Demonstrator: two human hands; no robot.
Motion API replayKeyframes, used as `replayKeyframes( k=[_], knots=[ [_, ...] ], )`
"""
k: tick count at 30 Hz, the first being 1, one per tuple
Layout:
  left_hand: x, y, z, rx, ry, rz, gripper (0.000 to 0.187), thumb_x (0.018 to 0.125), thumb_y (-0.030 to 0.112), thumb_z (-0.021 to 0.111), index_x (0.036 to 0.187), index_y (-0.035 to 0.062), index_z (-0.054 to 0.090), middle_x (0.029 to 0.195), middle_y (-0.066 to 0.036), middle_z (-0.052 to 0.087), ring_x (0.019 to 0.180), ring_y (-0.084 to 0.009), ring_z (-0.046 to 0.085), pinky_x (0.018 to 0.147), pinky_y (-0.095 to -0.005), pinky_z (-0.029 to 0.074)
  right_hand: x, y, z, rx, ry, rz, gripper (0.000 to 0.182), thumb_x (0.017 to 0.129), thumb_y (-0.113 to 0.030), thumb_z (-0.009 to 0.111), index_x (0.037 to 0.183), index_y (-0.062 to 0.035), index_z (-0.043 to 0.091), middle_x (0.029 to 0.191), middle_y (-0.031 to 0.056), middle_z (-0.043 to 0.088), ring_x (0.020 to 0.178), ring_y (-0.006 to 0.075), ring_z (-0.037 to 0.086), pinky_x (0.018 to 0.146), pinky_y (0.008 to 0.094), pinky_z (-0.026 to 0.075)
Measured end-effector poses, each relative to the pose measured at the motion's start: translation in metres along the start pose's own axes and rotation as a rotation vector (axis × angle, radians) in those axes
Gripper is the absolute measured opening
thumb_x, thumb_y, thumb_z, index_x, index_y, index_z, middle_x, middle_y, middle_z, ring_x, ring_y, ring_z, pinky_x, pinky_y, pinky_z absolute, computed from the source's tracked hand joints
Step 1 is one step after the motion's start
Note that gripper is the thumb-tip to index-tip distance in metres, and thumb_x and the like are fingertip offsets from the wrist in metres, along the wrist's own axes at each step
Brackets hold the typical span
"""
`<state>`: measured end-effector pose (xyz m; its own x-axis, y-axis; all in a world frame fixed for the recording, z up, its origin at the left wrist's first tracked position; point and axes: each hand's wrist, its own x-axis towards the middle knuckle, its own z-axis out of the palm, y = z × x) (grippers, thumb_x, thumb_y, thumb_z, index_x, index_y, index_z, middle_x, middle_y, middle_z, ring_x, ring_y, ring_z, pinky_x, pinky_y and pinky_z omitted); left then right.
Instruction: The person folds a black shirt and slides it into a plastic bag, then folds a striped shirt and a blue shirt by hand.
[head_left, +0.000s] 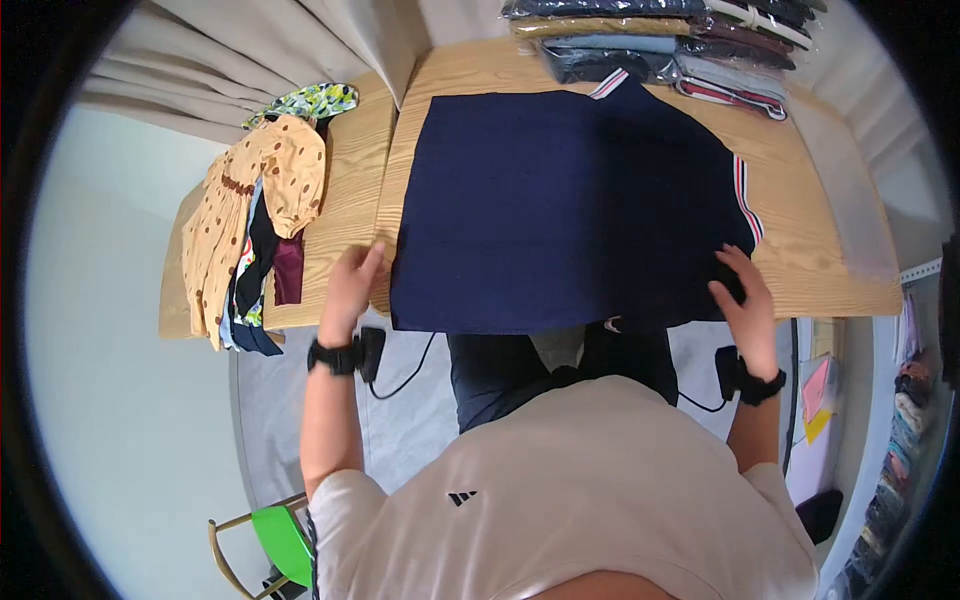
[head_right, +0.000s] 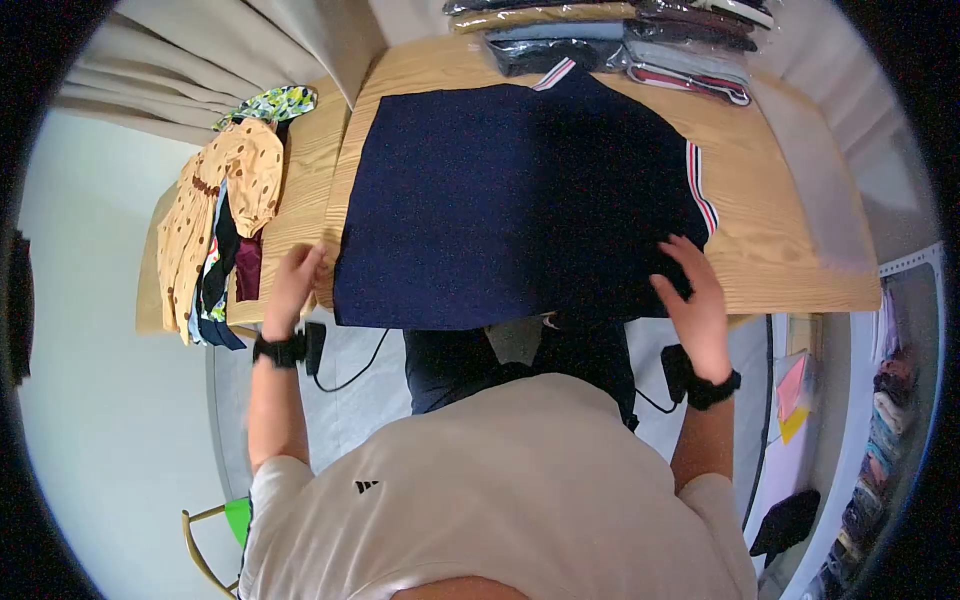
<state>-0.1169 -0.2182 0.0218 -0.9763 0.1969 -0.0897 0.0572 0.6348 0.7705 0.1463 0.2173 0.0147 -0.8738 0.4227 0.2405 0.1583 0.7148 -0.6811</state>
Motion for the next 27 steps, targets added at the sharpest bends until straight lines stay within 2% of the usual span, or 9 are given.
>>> replayKeyframes(
  k=[1, 2, 4, 5, 8, 13, 18, 21, 27],
  knots=[
    [-0.012, -0.012, 0.002, 0.163, 0.126, 0.158, 0.037, 0.087, 0.033, 0.06, 0.087, -0.0041, 0.058, 0.072, -0.01, 0.06, 0.064, -0.0154, 0.056, 0.057, -0.0279, 0.044, -0.006, -0.002, -0.002, 0.022, 0.197, -0.015, 0.025, 0.083, -0.018, 0.063, 0.1, -0.0001, 0.062, 0.101, 0.0139, 0.064, 0.098, 0.0239, 0.059, 0.085, 0.0302, 0.044],
    [-0.037, 0.001, 0.006, 0.184, 0.22, 0.183, 0.036, 0.086, 0.031, 0.062, 0.084, -0.0044, 0.058, 0.068, -0.011, 0.059, 0.063, -0.0148, 0.055, 0.057, -0.0287, 0.044, -0.015, 0.002, -0.008, 0.012, 0.196, 0.001, 0.025, 0.083, -0.018, 0.063, 0.1, -0.0001, 0.062, 0.101, 0.0139, 0.064, 0.098, 0.0239, 0.059, 0.085, 0.0302, 0.044],
    [-0.064, -0.003, 0.005, 0.14, 0.242, -0.001, 0.039, 0.088, 0.031, 0.059, 0.072, -0.0042, 0.058, 0.057, -0.007, 0.054, 0.052, -0.0118, 0.049, 0.049, -0.0272, 0.04, -0.036, 0.015, -0.028, 0.007, 0.17, 0.534, 0.026, 0.088, -0.021, 0.06, 0.082, 0.0037, 0.063, 0.074, 0.0114, 0.064, 0.072, 0.0172, 0.06, 0.069, 0.0293, 0.046],
    [-0.074, -0.011, 0.008, -0.035, 0.21, -0.06, 0.042, 0.089, 0.033, 0.057, 0.067, -0.0027, 0.057, 0.056, -0.006, 0.055, 0.051, -0.0102, 0.05, 0.047, -0.0261, 0.038, -0.043, 0.005, -0.027, 0.025, 0.225, 0.507, 0.038, 0.09, -0.027, 0.057, 0.069, 0.004, 0.062, 0.06, 0.0079, 0.06, 0.061, 0.0125, 0.055, 0.06, 0.0283, 0.043],
    [-0.094, -0.016, 0.019, -0.159, 0.091, -0.381, 0.046, 0.092, 0.044, 0.046, 0.081, 0.0008, 0.06, 0.069, -0.007, 0.061, 0.059, -0.0133, 0.057, 0.054, -0.025, 0.039, -0.066, 0.037, -0.006, 0.163, -0.059, 0.453, 0.032, 0.087, -0.031, 0.06, 0.091, 0.0011, 0.064, 0.081, 0.0076, 0.065, 0.076, 0.0138, 0.058, 0.072, 0.0284, 0.045],
    [-0.096, -0.035, 0.041, -0.575, 0.023, -0.371, 0.042, 0.093, 0.045, 0.043, 0.097, 0.005, 0.056, 0.081, -0.006, 0.063, 0.07, -0.0135, 0.057, 0.06, -0.0248, 0.039, -0.072, 0.032, 0.047, 0.966, -0.002, 0.444, 0.036, 0.085, -0.02, 0.061, 0.116, -0.0023, 0.055, 0.106, 0.0033, 0.061, 0.099, 0.013, 0.053, 0.09, 0.0287, 0.039],
    [-0.088, -0.061, 0.037, -0.863, -0.101, -0.364, 0.027, 0.091, 0.036, 0.052, 0.091, 0.0091, 0.055, 0.072, -0.002, 0.06, 0.061, -0.0132, 0.056, 0.053, -0.0224, 0.038, -0.071, 0.027, 0.022, 0.919, -0.167, 0.512, 0.039, 0.087, -0.019, 0.058, 0.119, 0.001, 0.051, 0.109, 0.0066, 0.061, 0.099, 0.0149, 0.056, 0.089, 0.0294, 0.041],
    [-0.091, -0.052, 0.035, -0.946, -0.126, -0.367, 0.023, 0.09, 0.032, 0.055, 0.087, 0.0093, 0.054, 0.067, 0.0, 0.058, 0.056, -0.013, 0.056, 0.049, -0.0217, 0.039, -0.066, 0.017, 0.003, 1.285, -0.084, 0.463, 0.036, 0.088, -0.019, 0.056, 0.117, 0.0019, 0.053, 0.108, 0.0064, 0.06, 0.097, 0.0139, 0.055, 0.088, 0.0305, 0.042],
    [-0.098, -0.032, 0.035, -0.833, -0.19, -0.349, 0.019, 0.091, 0.027, 0.055, 0.087, 0.0088, 0.056, 0.072, -0.001, 0.061, 0.058, -0.0123, 0.057, 0.052, -0.023, 0.041, -0.073, 0.018, 0.001, 0.986, -0.177, 0.537, 0.037, 0.088, -0.02, 0.058, 0.116, 0.0036, 0.054, 0.108, 0.0083, 0.061, 0.097, 0.0159, 0.056, 0.088, 0.0311, 0.042]
  ],
)
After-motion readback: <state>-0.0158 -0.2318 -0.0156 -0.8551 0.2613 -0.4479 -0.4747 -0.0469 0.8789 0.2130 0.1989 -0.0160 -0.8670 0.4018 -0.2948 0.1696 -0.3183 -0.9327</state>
